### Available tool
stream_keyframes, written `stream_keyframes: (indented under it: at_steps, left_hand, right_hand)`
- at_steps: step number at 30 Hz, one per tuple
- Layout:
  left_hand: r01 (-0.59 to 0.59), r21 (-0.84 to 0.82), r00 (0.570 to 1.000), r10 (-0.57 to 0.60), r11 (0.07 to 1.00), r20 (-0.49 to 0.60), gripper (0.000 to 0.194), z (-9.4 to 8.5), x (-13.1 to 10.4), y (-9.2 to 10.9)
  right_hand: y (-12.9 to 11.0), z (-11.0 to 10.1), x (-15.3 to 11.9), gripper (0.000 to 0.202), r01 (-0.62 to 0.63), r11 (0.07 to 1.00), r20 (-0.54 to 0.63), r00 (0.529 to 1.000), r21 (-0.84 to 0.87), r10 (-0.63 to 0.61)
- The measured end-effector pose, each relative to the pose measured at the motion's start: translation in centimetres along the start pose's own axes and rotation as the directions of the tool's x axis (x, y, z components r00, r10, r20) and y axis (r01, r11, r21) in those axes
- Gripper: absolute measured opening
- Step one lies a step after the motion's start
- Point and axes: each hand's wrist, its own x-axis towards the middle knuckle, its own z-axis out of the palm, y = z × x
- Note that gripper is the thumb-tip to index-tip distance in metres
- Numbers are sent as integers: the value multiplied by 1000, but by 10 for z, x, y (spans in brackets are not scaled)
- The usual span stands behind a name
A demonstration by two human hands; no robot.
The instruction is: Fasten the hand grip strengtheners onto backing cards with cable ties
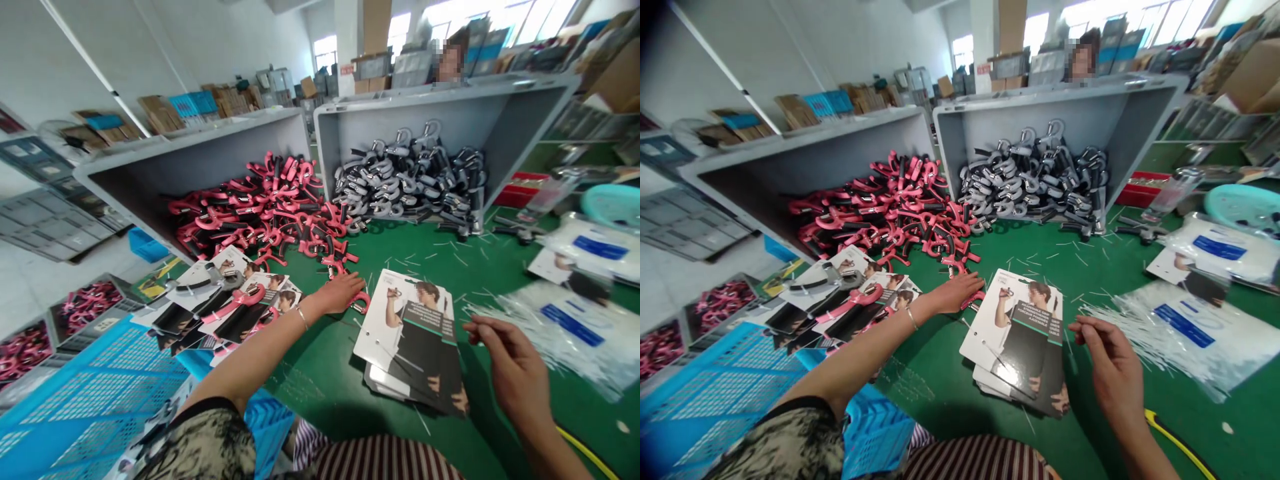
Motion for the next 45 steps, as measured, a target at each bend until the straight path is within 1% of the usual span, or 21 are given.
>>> stream_keyframes:
  at_steps: [3, 7, 10, 12, 14, 16, 20, 23, 25, 26, 28, 29, 31, 32, 33, 34, 36, 37, 39, 41, 45]
  left_hand:
    - [-30, 59, 997, 26, 998, 66, 40, -8, 14, 2]
    - [38, 131, 997, -47, 991, 61, 36, -34, -10, 4]
    - [159, 163, 986, -163, 974, 16, 48, -61, -42, 13]
    - [311, 192, 950, -302, 931, -73, 64, -74, -57, 25]
    - [485, 212, 875, -465, 849, -136, 71, -75, -62, 40]
    - [565, 210, 822, -566, 798, -62, 71, -65, -58, 49]
    - [515, 166, 831, -537, 841, 143, 77, -45, -47, 41]
    - [574, -24, 819, -573, 819, 15, 80, -61, -53, 26]
    - [489, -404, 805, -578, 773, -131, 75, -82, -60, 30]
    - [341, -611, 814, -549, 714, -188, 70, -92, -61, 38]
    - [-42, -874, 868, -416, 484, -272, 56, -106, -56, 67]
    - [-188, -919, 881, -353, 347, -313, 52, -109, -50, 85]
    - [-321, -936, 898, -267, 141, -348, 52, -109, -35, 119]
    - [-342, -935, 909, -222, 88, -354, 53, -107, -28, 132]
    - [-342, -937, 921, -174, 74, -349, 53, -104, -22, 140]
    - [-325, -940, 932, -132, 100, -336, 53, -100, -18, 144]
    - [-252, -935, 945, -147, 249, -293, 51, -88, -19, 138]
    - [-184, -921, 935, -227, 343, -272, 50, -79, -23, 131]
    - [6, -891, 860, -457, 454, -228, 48, -58, -34, 117]
    - [150, -900, 795, -592, 409, -136, 52, -35, -46, 111]
    - [146, -973, 796, -605, 177, 10, 52, -4, -60, 135]
  right_hand:
    - [6, -12, -10, 28, -33, 999, 30, 999, -19, 33]
    - [21, -31, -17, 30, -64, 995, 82, 994, -73, 70]
    - [29, -35, -19, 29, -90, 995, 72, 993, -51, 94]
    - [29, -29, -20, 28, -98, 995, 57, 993, -19, 99]
    - [24, -20, -21, 27, -85, 996, 44, 995, 10, 85]
    - [16, -9, -22, 27, -55, 998, 42, 998, 31, 54]
    - [0, -2, -27, 27, 22, 1000, 56, 998, -21, -20]
    - [-12, -9, -27, 27, 47, 996, 74, 996, -72, -41]
    - [-28, -11, -23, 26, 16, 1000, 120, 993, -18, -14]
    - [-38, -10, -19, 26, -12, 999, 168, 986, 35, 6]
    - [-63, -1, -10, 25, -91, 981, 337, 941, 171, 29]
    - [-76, 5, -6, 26, -147, 961, 455, 890, 234, 26]
    - [-97, 20, 0, 32, -282, 909, 683, 731, 306, -4]
    - [-104, 26, 1, 37, -343, 884, 752, 659, 318, -15]
    - [-108, 29, 1, 41, -391, 863, 789, 614, 320, -14]
    - [-108, 30, 0, 44, -423, 850, 799, 601, 315, 3]
    - [-101, 22, -1, 49, -432, 847, 763, 644, 309, 50]
    - [-95, 14, -1, 49, -415, 860, 734, 675, 297, 73]
    - [-81, -4, 2, 42, -344, 910, 667, 737, 231, 109]
    - [-70, -17, 10, 33, -235, 966, 593, 795, 108, 127]
    - [-68, -12, 30, 20, 50, 974, 494, 867, -220, 67]
